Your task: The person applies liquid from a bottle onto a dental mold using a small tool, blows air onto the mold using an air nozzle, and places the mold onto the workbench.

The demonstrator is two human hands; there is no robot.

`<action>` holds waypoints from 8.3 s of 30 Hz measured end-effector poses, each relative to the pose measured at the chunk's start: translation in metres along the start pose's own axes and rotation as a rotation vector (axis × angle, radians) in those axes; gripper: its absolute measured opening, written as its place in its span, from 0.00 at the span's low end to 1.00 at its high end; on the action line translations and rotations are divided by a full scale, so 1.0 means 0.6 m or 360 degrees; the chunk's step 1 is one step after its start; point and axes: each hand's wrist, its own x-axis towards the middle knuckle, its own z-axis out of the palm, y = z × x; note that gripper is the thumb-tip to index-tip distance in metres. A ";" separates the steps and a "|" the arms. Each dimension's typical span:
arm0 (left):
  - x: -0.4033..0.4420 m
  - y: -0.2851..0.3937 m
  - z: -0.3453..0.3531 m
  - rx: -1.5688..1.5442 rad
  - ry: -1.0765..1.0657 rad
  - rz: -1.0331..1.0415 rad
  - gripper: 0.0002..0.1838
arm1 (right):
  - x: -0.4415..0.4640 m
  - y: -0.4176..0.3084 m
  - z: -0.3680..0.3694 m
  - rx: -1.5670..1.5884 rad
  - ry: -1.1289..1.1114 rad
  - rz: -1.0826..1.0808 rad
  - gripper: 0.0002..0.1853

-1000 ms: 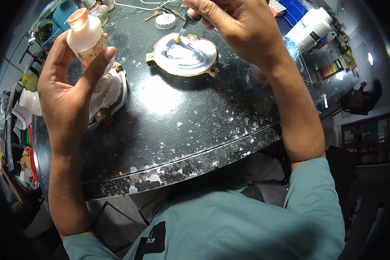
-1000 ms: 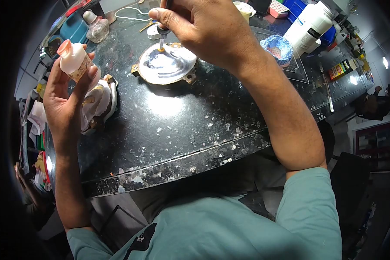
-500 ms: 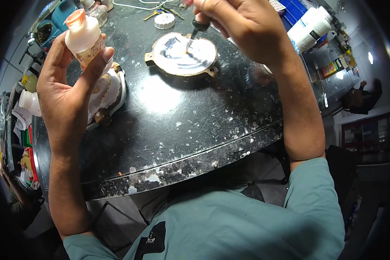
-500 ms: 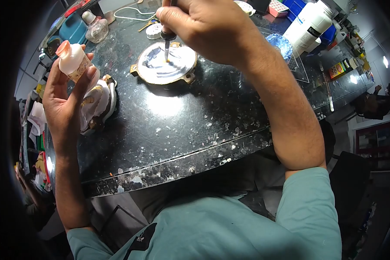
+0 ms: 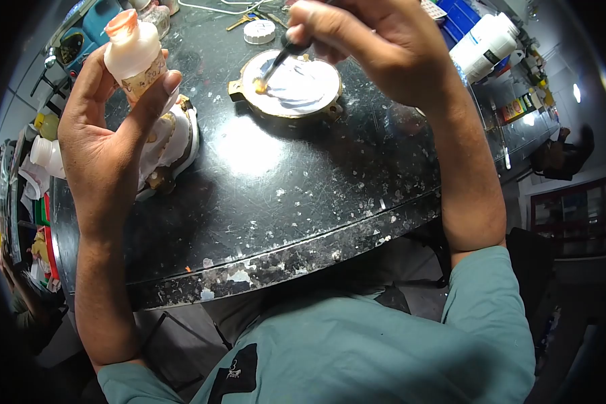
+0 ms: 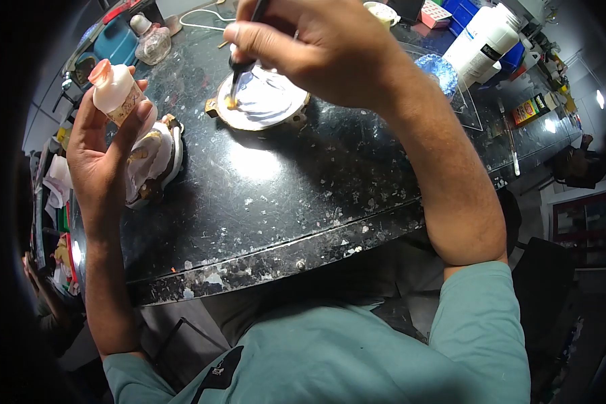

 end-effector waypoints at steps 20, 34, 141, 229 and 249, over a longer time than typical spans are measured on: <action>0.001 0.005 0.001 0.0012 0.0009 -0.0019 0.28 | -0.001 -0.020 -0.001 -0.0065 0.0130 0.0084 0.09; -0.001 0.001 0.002 -0.0044 0.0014 -0.0026 0.30 | 0.006 -0.041 -0.007 0.0157 0.0060 0.0605 0.13; -0.001 -0.003 0.001 -0.0006 -0.0011 -0.0009 0.29 | -0.002 -0.033 -0.027 -0.0036 0.0131 0.0297 0.12; -0.001 -0.007 -0.010 0.0119 -0.0131 -0.0042 0.32 | -0.005 0.012 -0.039 0.0263 -0.0179 -0.0071 0.06; -0.002 -0.003 0.001 0.0047 0.0020 -0.0027 0.31 | 0.008 -0.017 -0.017 -0.0223 0.0009 0.0238 0.19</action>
